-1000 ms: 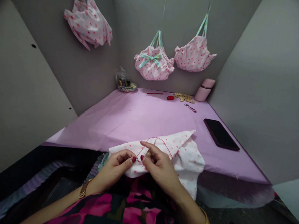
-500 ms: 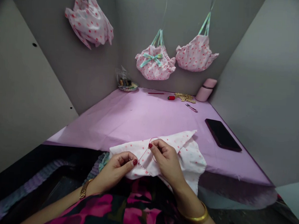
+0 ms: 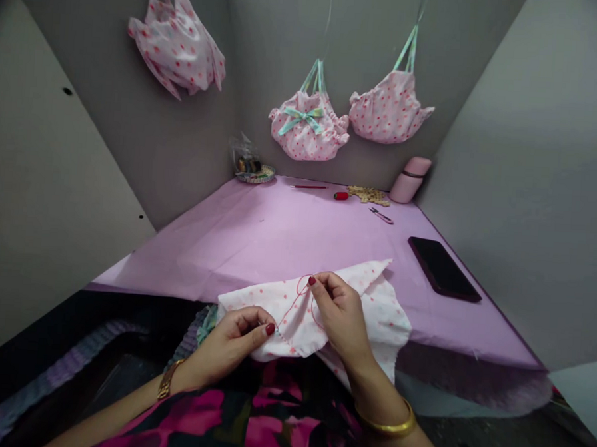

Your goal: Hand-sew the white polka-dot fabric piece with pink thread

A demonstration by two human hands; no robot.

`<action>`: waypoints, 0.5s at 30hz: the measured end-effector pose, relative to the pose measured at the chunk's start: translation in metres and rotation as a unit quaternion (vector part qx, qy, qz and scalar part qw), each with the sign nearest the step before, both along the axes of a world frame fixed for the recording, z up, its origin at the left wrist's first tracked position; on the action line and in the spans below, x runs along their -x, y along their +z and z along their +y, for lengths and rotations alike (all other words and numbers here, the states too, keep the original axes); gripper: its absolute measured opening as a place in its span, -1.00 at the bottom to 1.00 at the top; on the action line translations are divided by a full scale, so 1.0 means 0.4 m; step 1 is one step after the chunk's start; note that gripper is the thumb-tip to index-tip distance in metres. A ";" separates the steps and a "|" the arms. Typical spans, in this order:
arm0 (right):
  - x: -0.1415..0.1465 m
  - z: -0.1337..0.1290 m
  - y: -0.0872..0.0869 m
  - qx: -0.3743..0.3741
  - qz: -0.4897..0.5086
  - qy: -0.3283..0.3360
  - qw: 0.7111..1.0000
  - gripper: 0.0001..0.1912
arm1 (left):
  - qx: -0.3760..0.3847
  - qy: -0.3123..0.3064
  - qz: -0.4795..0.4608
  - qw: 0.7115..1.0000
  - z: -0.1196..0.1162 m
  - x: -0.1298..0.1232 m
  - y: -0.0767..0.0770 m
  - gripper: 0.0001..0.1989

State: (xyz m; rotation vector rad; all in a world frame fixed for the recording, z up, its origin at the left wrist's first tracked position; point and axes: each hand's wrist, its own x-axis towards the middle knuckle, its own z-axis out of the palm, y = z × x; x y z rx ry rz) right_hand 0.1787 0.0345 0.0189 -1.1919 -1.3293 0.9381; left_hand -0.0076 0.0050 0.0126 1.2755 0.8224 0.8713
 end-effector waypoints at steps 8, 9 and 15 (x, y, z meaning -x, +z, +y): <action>0.008 0.017 0.009 0.003 -0.015 0.020 1.000 -0.77 | 0.066 -0.004 -0.037 0.997 0.000 -0.001 -0.003 -0.79; 0.006 0.022 0.012 0.005 -0.001 0.021 1.000 -0.79 | 0.069 0.004 -0.040 0.997 0.001 -0.001 -0.004 -0.79; -0.092 0.072 0.092 -0.080 0.185 -0.087 0.975 -0.84 | 0.070 0.092 -0.072 0.991 0.010 0.007 -0.010 -0.78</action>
